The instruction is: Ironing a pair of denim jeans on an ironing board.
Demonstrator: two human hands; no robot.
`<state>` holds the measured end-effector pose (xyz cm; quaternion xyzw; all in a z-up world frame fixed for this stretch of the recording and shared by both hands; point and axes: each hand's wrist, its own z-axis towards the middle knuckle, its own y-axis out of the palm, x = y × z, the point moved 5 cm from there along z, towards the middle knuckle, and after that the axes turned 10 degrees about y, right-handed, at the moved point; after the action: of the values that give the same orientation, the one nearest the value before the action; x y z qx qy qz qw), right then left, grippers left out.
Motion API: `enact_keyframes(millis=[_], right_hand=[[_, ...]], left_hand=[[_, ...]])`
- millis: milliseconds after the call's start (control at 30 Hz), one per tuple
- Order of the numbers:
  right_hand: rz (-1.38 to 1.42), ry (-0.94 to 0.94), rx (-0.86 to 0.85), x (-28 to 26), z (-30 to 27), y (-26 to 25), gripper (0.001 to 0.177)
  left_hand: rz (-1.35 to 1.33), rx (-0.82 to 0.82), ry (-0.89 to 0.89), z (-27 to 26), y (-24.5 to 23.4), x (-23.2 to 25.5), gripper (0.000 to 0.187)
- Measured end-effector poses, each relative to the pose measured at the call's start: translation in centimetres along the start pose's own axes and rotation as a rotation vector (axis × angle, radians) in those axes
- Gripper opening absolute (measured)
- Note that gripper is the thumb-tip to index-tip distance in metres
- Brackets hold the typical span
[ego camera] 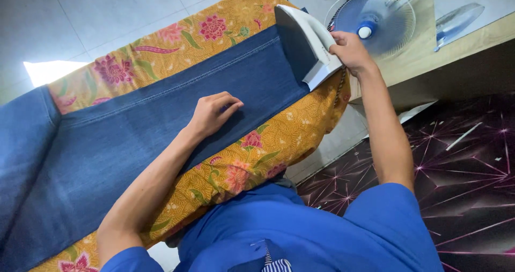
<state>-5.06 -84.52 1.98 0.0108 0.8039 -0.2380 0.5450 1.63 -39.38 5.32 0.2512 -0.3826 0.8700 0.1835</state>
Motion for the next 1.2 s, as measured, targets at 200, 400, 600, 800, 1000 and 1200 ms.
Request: enact_keyframes(millis=[200, 400, 600, 800, 1000, 1200], right_hand=[[0.201, -0.059, -0.145, -3.5, -3.3, 2.8, 0.055], [0.095, -0.078, -0.17, -8.5, -7.5, 5.2, 0.061], [-0.116, -0.266, -0.324, -13.5, -10.5, 9.3, 0.066], [-0.526, -0.469, -0.421, -16.5, -13.7, 13.3, 0.068], [-0.495, -0.391, -0.41, -16.4, -13.6, 14.0, 0.065], [-0.608, -0.424, -0.276, -16.9, -14.0, 13.8, 0.066]], left_hand=[[0.038, 0.003, -0.106, -0.9, -0.1, -0.6, 0.022], [0.233, -0.19, -0.011, -3.7, -2.3, 0.5, 0.028], [0.33, -0.086, -0.072, -8.2, -9.7, 2.7, 0.017], [0.512, -0.037, -0.288, -16.2, -16.4, 4.0, 0.023], [0.582, 0.121, -0.418, -21.8, -18.5, 4.1, 0.027], [0.56, 0.149, -0.448, -21.7, -18.5, 4.2, 0.03]])
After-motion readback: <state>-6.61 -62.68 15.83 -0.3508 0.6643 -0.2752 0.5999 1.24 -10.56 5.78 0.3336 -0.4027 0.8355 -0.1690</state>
